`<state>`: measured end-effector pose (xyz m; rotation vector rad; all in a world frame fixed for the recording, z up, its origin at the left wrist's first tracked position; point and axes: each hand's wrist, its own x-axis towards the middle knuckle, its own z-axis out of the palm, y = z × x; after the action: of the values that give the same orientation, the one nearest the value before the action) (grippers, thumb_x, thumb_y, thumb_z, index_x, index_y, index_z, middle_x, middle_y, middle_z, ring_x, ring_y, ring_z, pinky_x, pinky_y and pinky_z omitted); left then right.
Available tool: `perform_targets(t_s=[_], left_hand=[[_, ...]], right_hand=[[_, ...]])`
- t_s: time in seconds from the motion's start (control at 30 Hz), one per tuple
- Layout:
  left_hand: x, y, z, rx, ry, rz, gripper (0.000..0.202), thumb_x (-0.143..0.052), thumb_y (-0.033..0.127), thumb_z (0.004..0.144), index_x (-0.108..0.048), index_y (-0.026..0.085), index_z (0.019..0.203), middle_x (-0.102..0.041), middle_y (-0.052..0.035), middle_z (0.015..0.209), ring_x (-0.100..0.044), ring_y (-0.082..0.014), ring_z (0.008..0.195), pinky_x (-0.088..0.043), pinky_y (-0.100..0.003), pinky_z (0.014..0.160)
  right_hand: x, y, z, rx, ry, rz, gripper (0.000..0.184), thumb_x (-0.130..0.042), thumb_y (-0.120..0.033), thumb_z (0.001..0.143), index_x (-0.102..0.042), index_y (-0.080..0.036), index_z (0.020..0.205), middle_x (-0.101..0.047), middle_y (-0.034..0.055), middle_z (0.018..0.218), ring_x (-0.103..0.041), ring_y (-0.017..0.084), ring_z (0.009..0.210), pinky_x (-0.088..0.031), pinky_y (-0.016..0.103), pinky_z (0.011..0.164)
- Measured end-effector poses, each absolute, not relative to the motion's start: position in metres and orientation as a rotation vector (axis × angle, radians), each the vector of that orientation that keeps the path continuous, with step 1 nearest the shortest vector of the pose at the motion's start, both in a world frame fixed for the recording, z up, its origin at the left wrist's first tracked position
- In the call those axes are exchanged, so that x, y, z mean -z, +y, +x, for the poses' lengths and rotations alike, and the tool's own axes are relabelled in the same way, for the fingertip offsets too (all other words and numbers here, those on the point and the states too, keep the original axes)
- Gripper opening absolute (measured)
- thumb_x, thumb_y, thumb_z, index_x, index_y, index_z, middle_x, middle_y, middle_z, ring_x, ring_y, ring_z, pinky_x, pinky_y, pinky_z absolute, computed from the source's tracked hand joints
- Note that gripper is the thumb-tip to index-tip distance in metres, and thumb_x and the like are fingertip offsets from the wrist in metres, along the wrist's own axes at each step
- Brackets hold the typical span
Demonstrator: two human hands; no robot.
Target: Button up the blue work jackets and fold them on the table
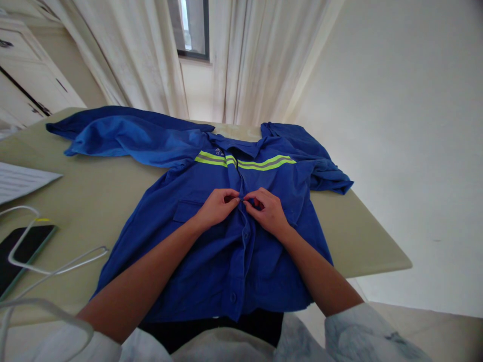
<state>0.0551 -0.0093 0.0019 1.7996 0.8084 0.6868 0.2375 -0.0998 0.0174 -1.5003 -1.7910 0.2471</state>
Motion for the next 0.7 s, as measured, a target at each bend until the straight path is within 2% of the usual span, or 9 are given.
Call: perform_targets(t_s=[0.3, 0.43, 0.57, 0.7], left_hand=[[-0.003, -0.009, 0.055, -0.714, 0.759, 1.836, 0.026, -0.062, 0.038, 0.087, -0.074, 0.016, 0.092, -0.073, -0.0018, 0.078, -0.063, -0.0161, 0.068, -0.046, -0.026, 0.062], [-0.001, -0.006, 0.055, -0.725, 0.738, 1.709, 0.028, -0.066, 0.042, 0.081, -0.073, 0.016, 0.089, -0.073, -0.0010, 0.079, -0.062, -0.0151, 0.069, -0.046, -0.026, 0.064], [-0.001, -0.006, 0.055, -0.717, 0.711, 1.582, 0.032, -0.074, 0.048, 0.078, -0.074, 0.016, 0.087, -0.072, -0.0009, 0.079, -0.061, -0.0143, 0.070, -0.044, -0.025, 0.065], [-0.003, -0.009, 0.056, -0.689, 0.724, 1.445, 0.036, -0.079, 0.051, 0.073, -0.071, 0.017, 0.079, -0.067, 0.0008, 0.073, -0.055, -0.0123, 0.067, -0.040, -0.024, 0.062]], right_hand=[[-0.015, -0.102, 0.239, -0.169, -1.857, -1.448, 0.016, -0.067, -0.033, 0.099, -0.077, -0.023, 0.107, -0.066, 0.0050, 0.089, -0.059, 0.017, 0.073, -0.051, 0.030, 0.072], [-0.008, -0.100, 0.243, 0.054, -1.993, -1.318, 0.018, -0.060, -0.028, 0.104, -0.078, -0.024, 0.107, -0.066, 0.0054, 0.090, -0.061, 0.017, 0.080, -0.050, 0.028, 0.073], [-0.006, -0.098, 0.248, 0.340, -2.127, -1.267, 0.023, -0.056, -0.021, 0.106, -0.079, -0.025, 0.105, -0.062, 0.0032, 0.083, -0.055, 0.014, 0.072, -0.045, 0.028, 0.069], [-0.011, -0.098, 0.250, 0.446, -2.221, -1.234, 0.026, -0.054, -0.018, 0.107, -0.078, -0.025, 0.108, -0.062, 0.0027, 0.082, -0.052, 0.014, 0.070, -0.042, 0.028, 0.068]])
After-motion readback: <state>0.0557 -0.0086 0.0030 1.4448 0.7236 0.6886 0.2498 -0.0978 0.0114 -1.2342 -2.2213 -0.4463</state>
